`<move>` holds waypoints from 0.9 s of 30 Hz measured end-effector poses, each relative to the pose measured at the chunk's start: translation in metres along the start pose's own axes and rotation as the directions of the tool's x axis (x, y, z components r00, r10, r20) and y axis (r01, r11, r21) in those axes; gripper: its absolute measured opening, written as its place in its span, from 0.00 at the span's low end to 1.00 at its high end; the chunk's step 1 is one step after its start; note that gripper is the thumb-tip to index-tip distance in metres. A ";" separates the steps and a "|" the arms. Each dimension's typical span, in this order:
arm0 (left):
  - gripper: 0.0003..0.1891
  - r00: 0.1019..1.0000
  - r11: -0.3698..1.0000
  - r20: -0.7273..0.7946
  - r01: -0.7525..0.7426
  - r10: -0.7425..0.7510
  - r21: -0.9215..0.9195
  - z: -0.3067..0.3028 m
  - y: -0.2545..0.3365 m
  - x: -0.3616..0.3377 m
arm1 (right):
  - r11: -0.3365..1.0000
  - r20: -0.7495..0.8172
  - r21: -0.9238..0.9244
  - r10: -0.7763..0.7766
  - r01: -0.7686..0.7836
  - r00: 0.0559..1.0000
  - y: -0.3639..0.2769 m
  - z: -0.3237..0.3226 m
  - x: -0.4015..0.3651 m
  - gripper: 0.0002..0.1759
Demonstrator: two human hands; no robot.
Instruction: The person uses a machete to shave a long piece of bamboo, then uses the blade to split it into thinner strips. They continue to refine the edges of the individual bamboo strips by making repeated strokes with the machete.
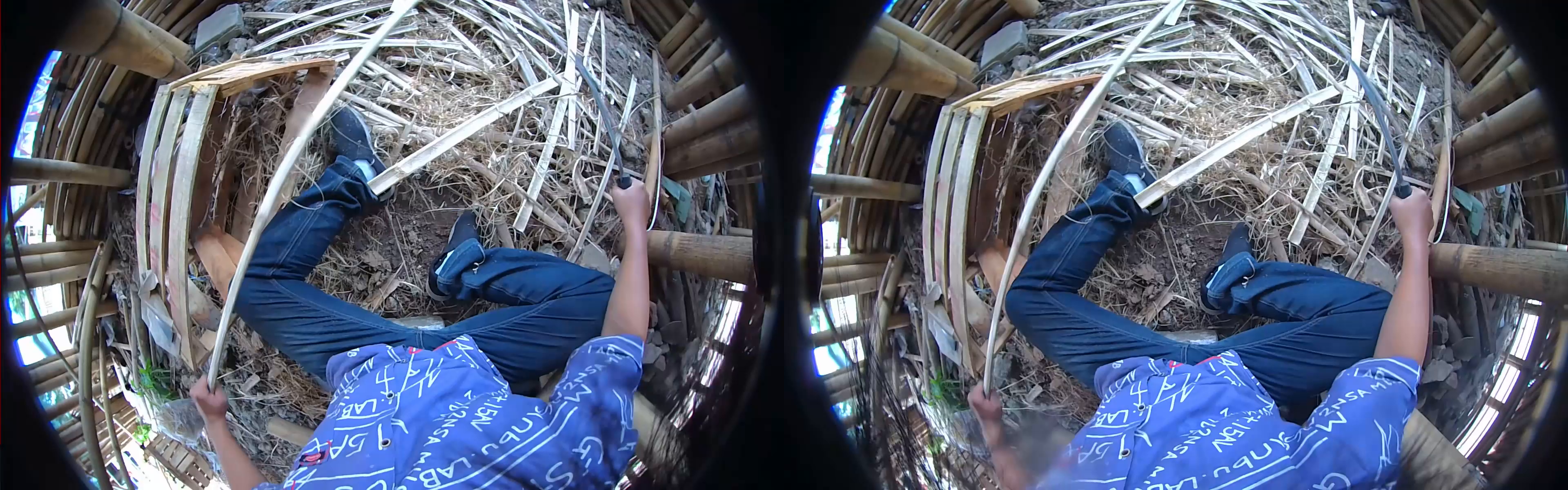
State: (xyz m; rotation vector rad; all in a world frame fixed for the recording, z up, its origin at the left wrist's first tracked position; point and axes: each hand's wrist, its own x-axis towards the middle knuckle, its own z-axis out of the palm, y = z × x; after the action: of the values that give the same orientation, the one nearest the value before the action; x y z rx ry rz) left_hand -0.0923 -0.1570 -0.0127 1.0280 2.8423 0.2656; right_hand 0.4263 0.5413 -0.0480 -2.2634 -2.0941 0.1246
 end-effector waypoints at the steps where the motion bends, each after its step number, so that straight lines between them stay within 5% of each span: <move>1: 0.06 1.000 1.000 -0.003 -0.001 0.001 0.010 0.001 0.007 0.008 | 1.000 0.007 0.009 0.001 -0.002 1.000 -0.005 0.005 -0.004 0.18; 8: 0.11 0.995 0.982 0.089 -0.022 0.039 -0.185 0.034 0.094 0.058 | 0.952 0.088 0.263 -0.187 0.158 0.978 -0.054 0.010 -0.038 0.13; 11: 0.15 0.939 0.892 0.342 0.130 0.029 -0.434 0.053 0.146 0.068 | 0.847 0.041 0.473 -0.297 0.244 0.954 -0.066 0.026 -0.061 0.11; 13: 0.16 0.912 0.879 0.409 0.179 0.020 -0.443 0.068 0.174 0.072 | 0.791 -0.008 0.547 -0.322 0.274 0.947 -0.070 0.041 -0.081 0.10; 16: 0.18 0.884 0.743 0.452 0.221 0.122 -0.632 0.101 0.198 0.075 | 0.714 0.203 0.700 -0.210 0.008 0.956 -0.089 0.043 -0.125 0.10; 18: 0.17 0.729 0.554 0.667 0.495 0.154 -0.670 0.113 0.223 0.080 | 0.625 0.339 0.763 -0.172 -0.164 0.925 -0.103 0.046 -0.154 0.08; 21: 0.17 0.684 0.522 0.627 0.405 0.373 -0.751 0.123 0.265 0.088 | 0.436 0.474 0.826 -0.192 -0.358 0.860 -0.125 0.065 -0.202 0.09; 22: 0.17 0.691 0.505 0.621 0.412 0.369 -0.758 0.127 0.277 0.089 | 0.356 0.491 0.846 -0.230 -0.397 0.840 -0.129 0.074 -0.219 0.08; 24: 0.16 0.533 0.397 0.742 0.629 0.406 -0.669 0.134 0.296 0.092 | 0.217 0.554 0.832 -0.291 -0.510 0.780 -0.140 0.083 -0.248 0.08; 27: 0.18 0.481 0.412 0.803 0.691 0.353 -0.594 0.141 0.309 0.096 | 0.120 0.667 0.718 -0.399 -0.686 0.629 -0.153 0.077 -0.271 0.08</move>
State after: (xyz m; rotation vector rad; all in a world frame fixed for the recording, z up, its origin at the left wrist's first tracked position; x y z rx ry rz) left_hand 0.0499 0.1561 -0.0929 0.2870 1.3538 0.8489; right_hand 0.2463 0.2819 -0.1044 -1.3892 -0.8983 2.1566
